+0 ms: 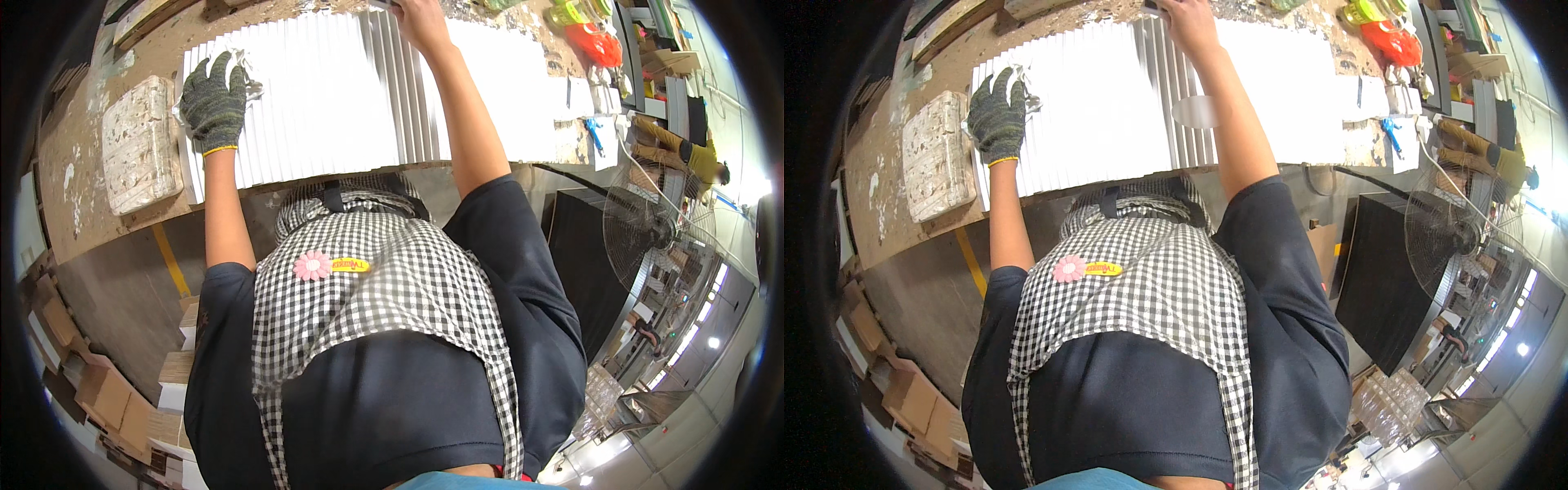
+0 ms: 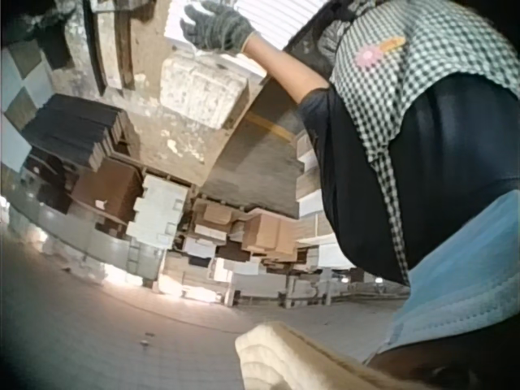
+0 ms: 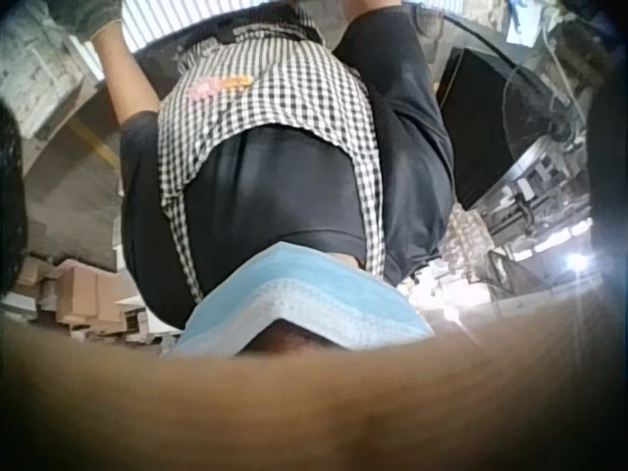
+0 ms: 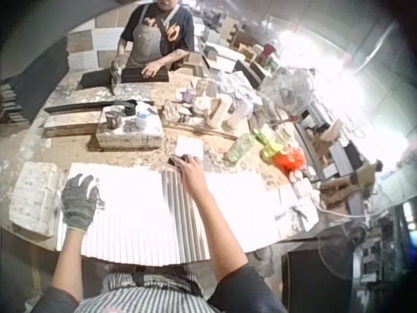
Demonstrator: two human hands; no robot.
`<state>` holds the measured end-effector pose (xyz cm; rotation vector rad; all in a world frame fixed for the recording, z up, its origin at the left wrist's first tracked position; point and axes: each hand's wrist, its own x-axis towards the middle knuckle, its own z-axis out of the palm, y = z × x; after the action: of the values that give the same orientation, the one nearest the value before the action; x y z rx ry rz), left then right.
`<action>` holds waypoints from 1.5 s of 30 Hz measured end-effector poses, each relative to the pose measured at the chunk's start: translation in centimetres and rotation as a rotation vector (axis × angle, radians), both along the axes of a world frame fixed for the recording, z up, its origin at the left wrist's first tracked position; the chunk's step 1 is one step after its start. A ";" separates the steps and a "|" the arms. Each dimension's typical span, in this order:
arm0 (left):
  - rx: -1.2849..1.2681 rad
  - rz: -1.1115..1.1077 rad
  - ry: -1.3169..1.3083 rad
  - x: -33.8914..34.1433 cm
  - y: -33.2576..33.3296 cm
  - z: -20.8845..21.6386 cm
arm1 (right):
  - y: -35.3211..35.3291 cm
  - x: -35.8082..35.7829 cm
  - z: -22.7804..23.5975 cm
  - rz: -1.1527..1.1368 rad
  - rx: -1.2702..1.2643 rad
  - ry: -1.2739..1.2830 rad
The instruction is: The person sands a white corrugated metal sheet on a workbench using a sanding block. They repeatedly rub the surface, reposition the sheet, and continue sanding different sections while another person works nearby.
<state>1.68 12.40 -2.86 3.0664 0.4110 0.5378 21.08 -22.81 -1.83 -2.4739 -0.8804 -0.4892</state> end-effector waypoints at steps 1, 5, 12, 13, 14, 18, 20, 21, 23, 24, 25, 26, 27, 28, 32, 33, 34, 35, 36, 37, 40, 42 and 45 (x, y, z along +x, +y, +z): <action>0.012 0.005 -0.001 -0.2 -0.1 0.0 | -0.6 -0.3 -0.6 0.014 -0.051 -0.008; -0.016 0.005 -0.028 -0.4 -0.2 -0.1 | -3.0 -5.9 0.5 -0.054 -0.157 0.140; 0.021 0.028 -0.039 -1.1 -0.5 0.2 | -8.4 -21.3 9.7 0.179 -0.295 0.534; 0.013 0.029 -0.037 -1.1 -0.5 0.3 | -8.0 -22.3 10.3 0.194 -0.265 0.521; 0.005 0.035 -0.034 -1.1 -0.6 0.3 | -7.5 -22.8 10.5 0.213 -0.236 0.510; -0.008 0.023 -0.036 -0.9 -0.7 0.2 | -6.3 -18.5 5.3 0.174 -0.225 0.278; 0.002 0.029 -0.036 -1.0 -0.6 0.2 | -3.5 -13.3 3.7 -0.018 -0.158 0.415; 0.005 0.022 -0.035 -0.8 -0.6 0.2 | -2.7 -10.7 2.7 -0.064 -0.152 0.344; 0.002 0.011 -0.032 -0.6 -0.5 0.4 | -1.4 -5.0 0.0 -0.015 -0.178 -0.039; 0.004 0.011 -0.034 -0.5 -0.4 0.2 | -0.2 -2.4 -0.5 -0.045 -0.173 -0.076; 0.004 0.013 -0.036 -0.4 -0.4 0.2 | 0.5 -0.3 -0.5 -0.041 -0.163 0.000; 0.000 0.006 -0.040 -0.1 -0.5 0.2 | 0.9 1.4 -0.2 -0.046 -0.157 0.075; 0.015 0.022 -0.034 -0.3 -0.4 0.1 | 1.4 2.2 0.0 -0.036 -0.149 0.153; 0.029 0.033 -0.030 -0.3 -0.5 0.0 | 1.3 2.1 0.0 0.002 -0.143 0.118; 0.018 0.028 -0.022 -0.6 -0.3 -0.1 | -0.3 -4.0 0.6 0.034 -0.201 0.081; 0.006 0.019 -0.019 -0.4 -0.4 -0.1 | -2.0 -6.2 1.4 0.123 -0.262 0.017; -0.002 0.018 -0.014 -0.4 -0.4 -0.1 | -3.6 -8.4 1.7 0.222 -0.318 -0.046; -0.011 0.016 -0.008 -0.4 -0.3 0.0 | -4.4 -11.6 1.7 0.067 -0.229 0.291; -0.016 0.022 -0.001 -0.6 -0.2 -0.2 | -5.3 -14.8 2.6 0.048 -0.223 0.385; 0.017 0.019 0.001 -0.6 -0.1 -0.5 | -6.3 -18.0 3.7 0.016 -0.216 0.476; 0.009 0.016 0.000 -0.8 0.1 -0.8 | -9.4 -24.9 8.3 0.121 -0.402 0.445; -0.015 0.019 0.002 -0.8 0.1 -0.5 | -10.3 -27.0 9.6 0.178 -0.416 0.463; -0.038 0.020 0.011 -0.9 -0.2 -0.5 | -8.7 -27.3 8.9 0.136 -0.310 0.439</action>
<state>0.74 12.22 -3.36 3.0333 0.4478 0.5080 -6.19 -31.55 7.12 -2.6146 -0.9831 0.2523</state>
